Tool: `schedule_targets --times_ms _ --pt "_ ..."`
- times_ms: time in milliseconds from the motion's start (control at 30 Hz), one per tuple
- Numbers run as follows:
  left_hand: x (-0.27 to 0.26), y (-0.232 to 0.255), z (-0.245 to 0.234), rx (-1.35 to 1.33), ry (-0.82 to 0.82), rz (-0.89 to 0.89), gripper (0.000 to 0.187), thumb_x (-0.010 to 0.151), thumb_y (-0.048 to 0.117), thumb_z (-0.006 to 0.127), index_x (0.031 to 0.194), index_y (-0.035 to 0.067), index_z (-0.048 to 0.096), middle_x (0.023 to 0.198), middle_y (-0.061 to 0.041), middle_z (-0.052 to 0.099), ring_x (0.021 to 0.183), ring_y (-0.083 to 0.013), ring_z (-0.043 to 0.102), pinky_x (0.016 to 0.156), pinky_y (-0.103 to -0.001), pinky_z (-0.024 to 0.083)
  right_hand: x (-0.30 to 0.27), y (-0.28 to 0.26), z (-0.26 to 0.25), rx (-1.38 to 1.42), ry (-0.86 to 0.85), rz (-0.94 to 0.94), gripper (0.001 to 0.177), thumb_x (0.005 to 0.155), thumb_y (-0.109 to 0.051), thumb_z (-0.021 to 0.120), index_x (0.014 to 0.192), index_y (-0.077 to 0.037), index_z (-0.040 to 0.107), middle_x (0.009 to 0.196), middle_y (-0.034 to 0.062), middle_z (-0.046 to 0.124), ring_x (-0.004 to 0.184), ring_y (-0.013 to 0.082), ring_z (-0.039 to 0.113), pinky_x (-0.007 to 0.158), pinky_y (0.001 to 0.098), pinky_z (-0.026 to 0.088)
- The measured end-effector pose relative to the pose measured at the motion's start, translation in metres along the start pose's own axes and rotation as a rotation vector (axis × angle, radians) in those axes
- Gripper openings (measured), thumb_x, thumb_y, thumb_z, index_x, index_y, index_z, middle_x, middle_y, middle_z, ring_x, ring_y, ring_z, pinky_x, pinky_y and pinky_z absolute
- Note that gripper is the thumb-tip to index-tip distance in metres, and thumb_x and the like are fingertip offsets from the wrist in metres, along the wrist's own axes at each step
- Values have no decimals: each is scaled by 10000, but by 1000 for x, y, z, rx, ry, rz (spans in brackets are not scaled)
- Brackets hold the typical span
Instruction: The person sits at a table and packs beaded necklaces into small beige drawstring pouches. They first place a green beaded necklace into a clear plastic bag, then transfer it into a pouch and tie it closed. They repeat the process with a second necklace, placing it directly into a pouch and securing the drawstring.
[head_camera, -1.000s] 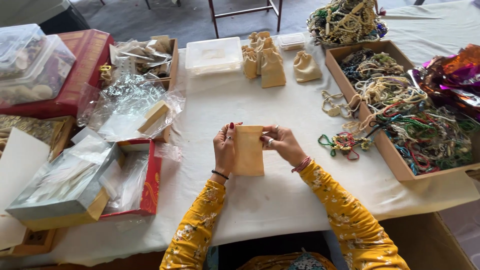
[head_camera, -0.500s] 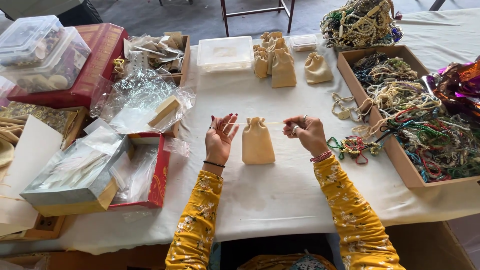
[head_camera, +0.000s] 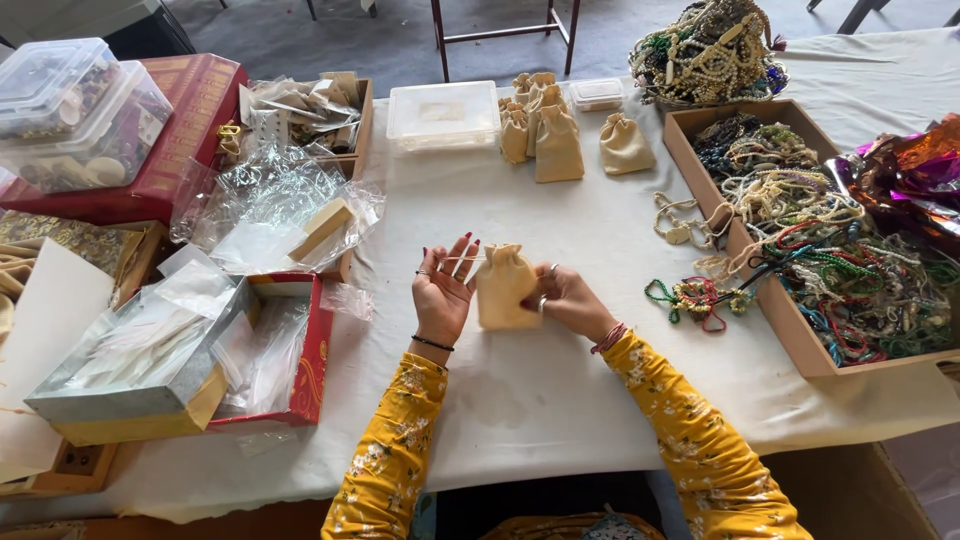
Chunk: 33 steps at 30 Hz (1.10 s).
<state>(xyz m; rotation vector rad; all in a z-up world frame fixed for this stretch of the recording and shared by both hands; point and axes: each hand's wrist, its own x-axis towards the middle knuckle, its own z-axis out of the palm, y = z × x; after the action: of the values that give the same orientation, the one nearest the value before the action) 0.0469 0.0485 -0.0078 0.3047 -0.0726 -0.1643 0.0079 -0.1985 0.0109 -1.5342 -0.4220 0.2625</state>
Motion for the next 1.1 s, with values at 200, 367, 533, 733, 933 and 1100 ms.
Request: schedule_targets --times_ms 200,367,533,733,933,1100 --pt "-13 -18 25 417 133 37 579 1028 553 392 1373 95 473 1364 -163 638 1156 -272 650 1013 -465 538 25 20 -64 185 513 12 477 869 109 499 1331 -5 529 1179 102 659 937 158 639 781 318 567" --pt "-15 -27 16 519 152 22 662 990 609 434 1406 94 457 1291 -162 673 996 -222 668 908 -398 558 112 34 -133 40 703 13 400 878 69 550 1272 10 579 1082 95 717 913 172 711 777 322 607" --pt "-16 -29 22 510 144 19 704 989 627 437 1419 70 440 1216 -170 685 891 -196 675 837 -360 581 171 40 -159 -573 886 -100 415 907 -32 653 1322 -19 631 1160 130 759 1059 240 750 983 385 597" --pt "-20 -32 30 539 169 -37 769 968 649 446 1457 58 399 1198 -174 693 852 -175 676 822 -345 579 155 42 -129 -1044 1007 88 750 869 -207 747 1546 -156 428 1442 167 527 1327 383 519 1125 526 420" --pt "-21 -32 33 580 133 -18 804 960 672 437 1463 47 381 1173 -181 706 821 -163 685 821 -343 590 149 12 -97 -1128 915 15 980 759 -379 896 1496 -50 341 1400 218 508 1276 436 490 1089 512 409" --pt "-20 -33 30 579 142 -18 815 967 669 444 1470 32 368 1135 -185 699 796 -154 685 826 -354 599 169 42 -109 -1260 933 -90 1013 778 -273 918 1546 -24 307 1387 231 516 1279 459 499 1134 516 386"
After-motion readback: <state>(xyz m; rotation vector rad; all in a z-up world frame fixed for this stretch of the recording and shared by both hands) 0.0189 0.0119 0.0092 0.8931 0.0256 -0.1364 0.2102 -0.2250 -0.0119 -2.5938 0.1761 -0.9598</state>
